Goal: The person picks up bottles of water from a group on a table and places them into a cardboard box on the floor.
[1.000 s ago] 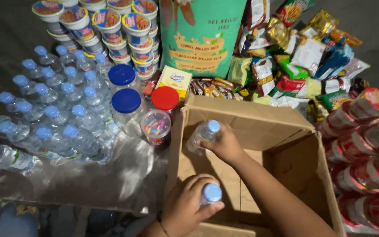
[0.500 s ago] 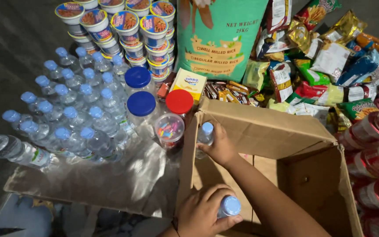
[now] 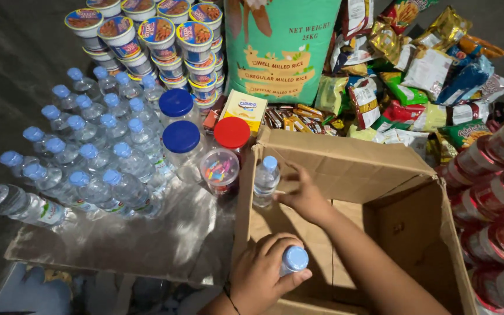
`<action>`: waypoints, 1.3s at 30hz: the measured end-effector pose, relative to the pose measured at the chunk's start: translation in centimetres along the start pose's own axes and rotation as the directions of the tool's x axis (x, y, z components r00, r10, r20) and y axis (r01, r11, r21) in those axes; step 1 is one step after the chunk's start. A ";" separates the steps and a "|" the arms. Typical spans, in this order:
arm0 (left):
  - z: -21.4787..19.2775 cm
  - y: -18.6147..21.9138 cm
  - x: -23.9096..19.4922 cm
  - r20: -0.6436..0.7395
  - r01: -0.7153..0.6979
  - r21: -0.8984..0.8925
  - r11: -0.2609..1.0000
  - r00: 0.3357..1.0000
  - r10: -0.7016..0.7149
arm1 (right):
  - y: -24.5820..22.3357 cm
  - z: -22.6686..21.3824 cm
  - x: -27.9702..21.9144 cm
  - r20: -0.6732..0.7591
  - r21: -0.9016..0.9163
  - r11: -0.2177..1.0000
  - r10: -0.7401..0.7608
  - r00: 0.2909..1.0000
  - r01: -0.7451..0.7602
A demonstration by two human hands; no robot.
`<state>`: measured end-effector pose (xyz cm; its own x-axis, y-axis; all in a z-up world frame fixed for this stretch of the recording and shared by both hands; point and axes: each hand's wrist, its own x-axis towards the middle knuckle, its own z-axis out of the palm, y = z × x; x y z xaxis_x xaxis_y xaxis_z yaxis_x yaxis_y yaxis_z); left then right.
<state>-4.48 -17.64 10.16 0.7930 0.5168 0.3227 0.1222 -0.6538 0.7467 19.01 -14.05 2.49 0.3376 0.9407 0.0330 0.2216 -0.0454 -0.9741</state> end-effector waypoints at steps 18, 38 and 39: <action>0.8 -0.7 0.3 -0.004 0.002 0.006 1.000 1.000 -0.002 | 5.1 -11.8 -21.9 -0.329 -0.213 0.973 -0.158 0.931 0.090; 1.6 -1.4 6.6 -0.090 0.055 0.226 0.973 0.995 -0.036 | 5.2 -9.9 -20.8 -0.321 -0.221 0.960 -0.241 0.916 0.175; 1.6 -2.0 7.2 -0.088 0.050 0.228 0.972 0.996 -0.030 | 5.4 -9.8 -20.7 -0.325 -0.221 0.959 -0.244 0.914 0.177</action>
<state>1.96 -13.53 10.07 0.7331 0.5832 0.3499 0.2947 -0.7360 0.6095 22.24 -37.09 -1.30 0.5521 0.7611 0.3404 0.4746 0.0487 -0.8788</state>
